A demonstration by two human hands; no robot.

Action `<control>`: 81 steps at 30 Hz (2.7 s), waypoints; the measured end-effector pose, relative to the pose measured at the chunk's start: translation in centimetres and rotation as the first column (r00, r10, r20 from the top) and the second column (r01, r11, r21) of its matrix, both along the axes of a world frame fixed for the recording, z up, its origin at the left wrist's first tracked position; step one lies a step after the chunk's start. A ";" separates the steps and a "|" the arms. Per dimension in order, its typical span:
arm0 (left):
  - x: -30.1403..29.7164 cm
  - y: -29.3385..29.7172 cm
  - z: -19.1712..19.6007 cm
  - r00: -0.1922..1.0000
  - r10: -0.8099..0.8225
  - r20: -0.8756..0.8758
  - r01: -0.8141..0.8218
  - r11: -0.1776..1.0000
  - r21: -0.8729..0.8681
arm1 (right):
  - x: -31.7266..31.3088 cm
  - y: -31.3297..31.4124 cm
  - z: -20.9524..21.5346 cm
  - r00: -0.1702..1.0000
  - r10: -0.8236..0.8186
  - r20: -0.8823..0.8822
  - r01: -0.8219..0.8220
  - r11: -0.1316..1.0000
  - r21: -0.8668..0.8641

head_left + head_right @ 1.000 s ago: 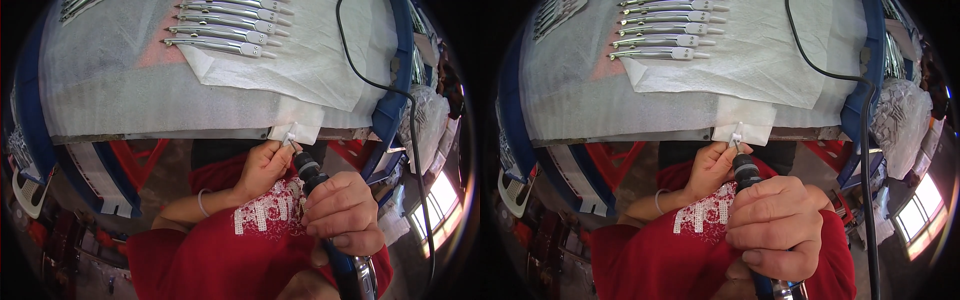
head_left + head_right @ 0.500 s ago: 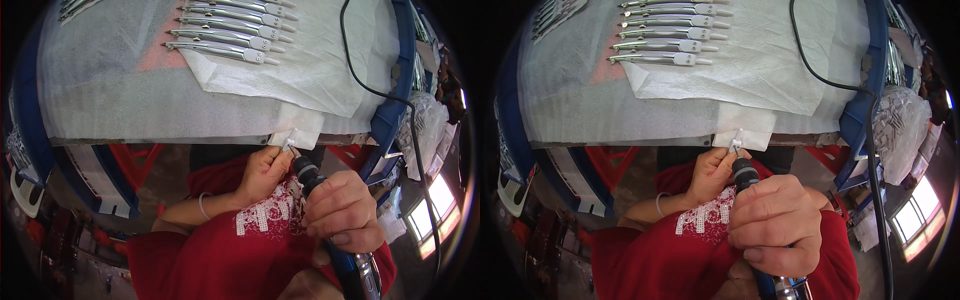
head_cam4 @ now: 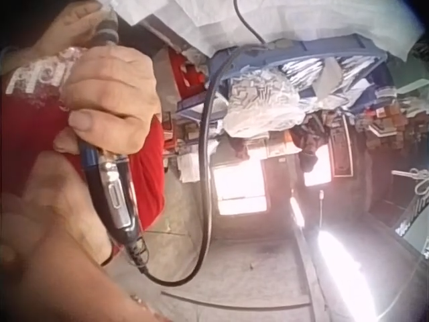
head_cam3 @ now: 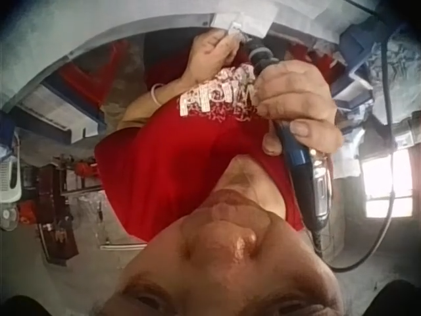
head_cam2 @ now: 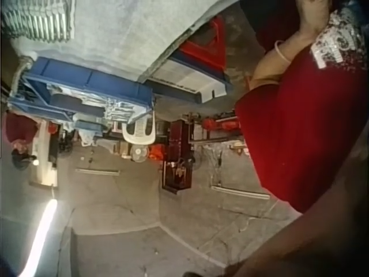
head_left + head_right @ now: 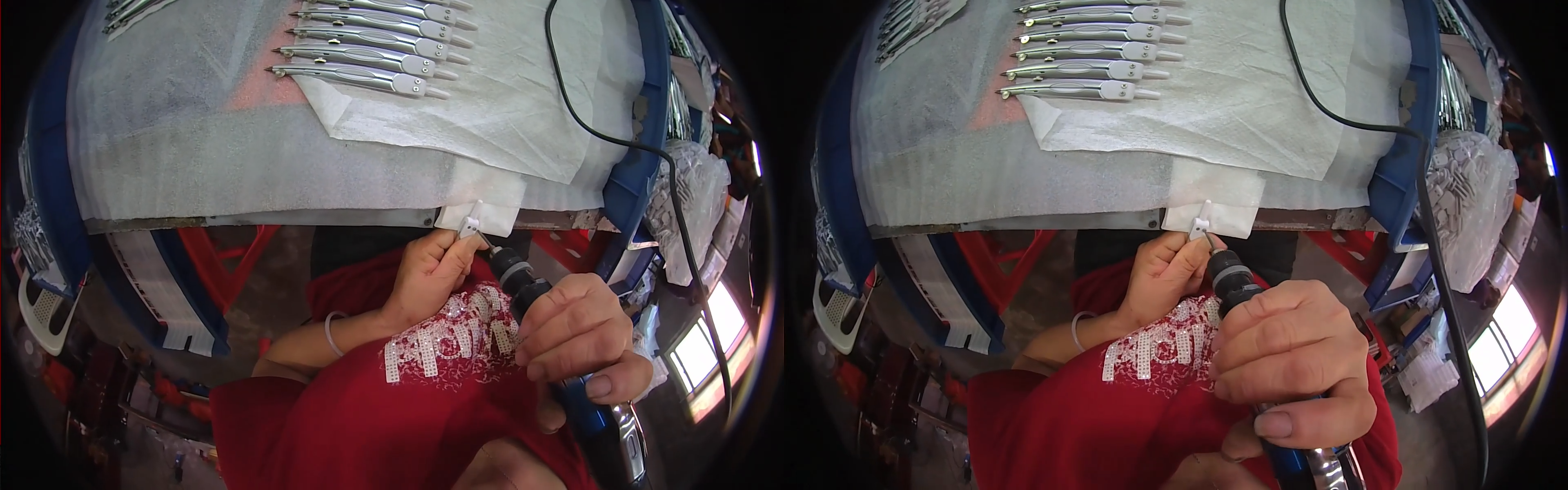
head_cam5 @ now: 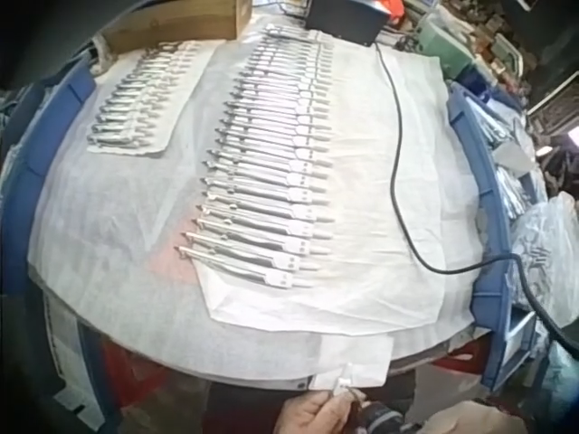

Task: Polishing small metal components using a handheld rotary tool at a workshop station.

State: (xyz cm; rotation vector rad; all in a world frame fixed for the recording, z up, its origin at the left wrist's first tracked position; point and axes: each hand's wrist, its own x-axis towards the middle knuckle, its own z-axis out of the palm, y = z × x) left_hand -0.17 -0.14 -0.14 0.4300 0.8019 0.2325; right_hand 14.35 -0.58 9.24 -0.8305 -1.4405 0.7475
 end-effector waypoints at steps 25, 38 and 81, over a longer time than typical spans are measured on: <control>-0.1 -0.5 -0.5 1.000 -0.028 -0.012 0.028 1.000 0.004 | -1.0 0.9 -0.9 0.990 0.001 -0.144 -0.003 1.000 -0.013; 0.0 0.2 0.0 1.000 -0.019 -0.024 0.019 0.999 0.033 | -0.6 0.9 -0.3 0.990 -0.029 -0.140 0.028 1.000 -0.007; -0.1 0.3 -0.1 1.000 -0.013 0.011 0.013 0.999 -0.031 | 0.0 0.4 -0.5 0.999 0.038 0.006 -0.038 0.999 -0.039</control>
